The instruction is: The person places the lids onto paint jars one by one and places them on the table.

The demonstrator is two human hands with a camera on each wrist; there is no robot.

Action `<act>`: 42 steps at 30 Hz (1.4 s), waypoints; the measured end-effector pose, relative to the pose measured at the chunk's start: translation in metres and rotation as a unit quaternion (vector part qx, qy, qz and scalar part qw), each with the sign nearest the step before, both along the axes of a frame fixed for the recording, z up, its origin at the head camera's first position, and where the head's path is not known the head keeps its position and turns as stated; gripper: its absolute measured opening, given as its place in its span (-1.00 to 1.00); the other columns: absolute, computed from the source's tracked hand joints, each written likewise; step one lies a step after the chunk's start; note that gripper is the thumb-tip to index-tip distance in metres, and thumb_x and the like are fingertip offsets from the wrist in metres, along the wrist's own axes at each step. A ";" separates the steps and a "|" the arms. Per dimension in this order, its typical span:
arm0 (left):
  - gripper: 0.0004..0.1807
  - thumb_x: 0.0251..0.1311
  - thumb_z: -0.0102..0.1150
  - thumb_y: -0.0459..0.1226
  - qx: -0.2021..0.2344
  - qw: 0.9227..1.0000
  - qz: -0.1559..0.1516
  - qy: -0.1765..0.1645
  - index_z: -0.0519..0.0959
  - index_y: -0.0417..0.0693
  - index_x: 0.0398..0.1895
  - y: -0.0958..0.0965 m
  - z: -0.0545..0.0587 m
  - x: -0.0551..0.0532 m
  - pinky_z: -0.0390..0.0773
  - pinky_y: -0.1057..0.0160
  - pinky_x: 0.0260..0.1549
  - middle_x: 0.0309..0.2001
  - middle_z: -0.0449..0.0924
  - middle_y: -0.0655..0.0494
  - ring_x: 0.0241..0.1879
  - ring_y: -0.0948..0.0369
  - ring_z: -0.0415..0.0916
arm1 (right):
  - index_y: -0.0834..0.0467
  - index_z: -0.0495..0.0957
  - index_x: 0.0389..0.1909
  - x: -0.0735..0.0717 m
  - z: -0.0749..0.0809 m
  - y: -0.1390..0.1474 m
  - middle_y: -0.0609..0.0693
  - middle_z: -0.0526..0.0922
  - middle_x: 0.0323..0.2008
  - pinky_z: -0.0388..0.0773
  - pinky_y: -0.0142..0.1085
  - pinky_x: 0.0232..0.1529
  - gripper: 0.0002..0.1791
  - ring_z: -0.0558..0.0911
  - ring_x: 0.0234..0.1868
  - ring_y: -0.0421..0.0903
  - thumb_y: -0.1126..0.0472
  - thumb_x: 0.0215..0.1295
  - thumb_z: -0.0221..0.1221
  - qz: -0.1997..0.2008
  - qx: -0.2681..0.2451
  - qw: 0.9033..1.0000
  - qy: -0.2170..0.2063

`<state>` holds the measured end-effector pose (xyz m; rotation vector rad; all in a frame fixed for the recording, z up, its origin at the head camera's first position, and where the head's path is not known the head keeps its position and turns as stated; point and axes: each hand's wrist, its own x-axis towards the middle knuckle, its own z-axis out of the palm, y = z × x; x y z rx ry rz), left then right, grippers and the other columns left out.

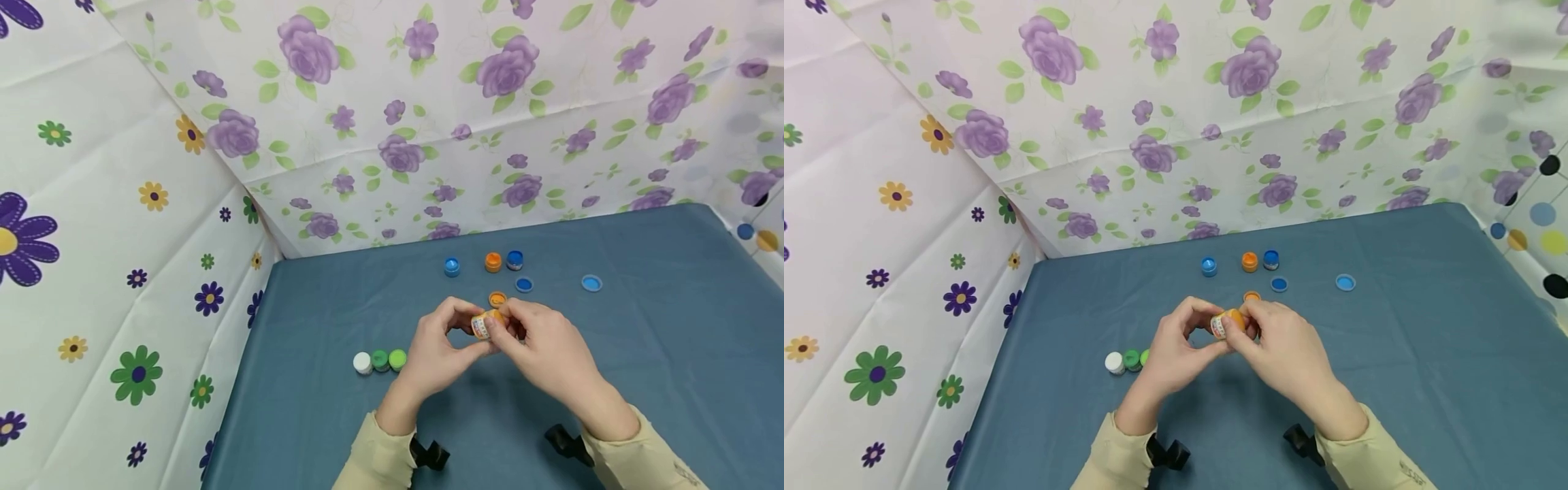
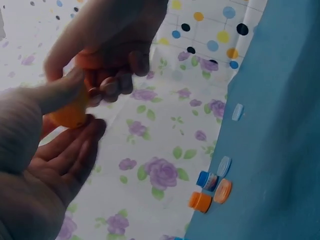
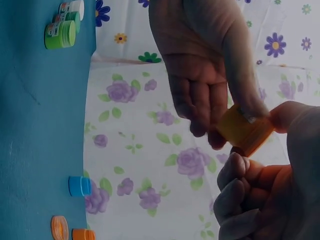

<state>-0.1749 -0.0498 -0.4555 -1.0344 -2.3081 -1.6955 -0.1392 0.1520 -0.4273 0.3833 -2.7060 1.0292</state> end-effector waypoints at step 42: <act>-0.63 0.26 0.58 -0.26 -0.209 0.972 0.080 -0.076 0.63 0.02 0.06 -0.091 -0.028 -0.017 0.59 -0.07 0.13 0.01 0.64 0.15 0.06 -0.05 0.57 | -0.03 0.74 0.01 0.003 -0.018 0.078 -0.12 0.45 -0.58 0.25 -0.22 -0.58 -0.47 0.39 -0.60 -0.09 -0.32 0.67 -0.02 -0.036 0.054 0.990 -0.127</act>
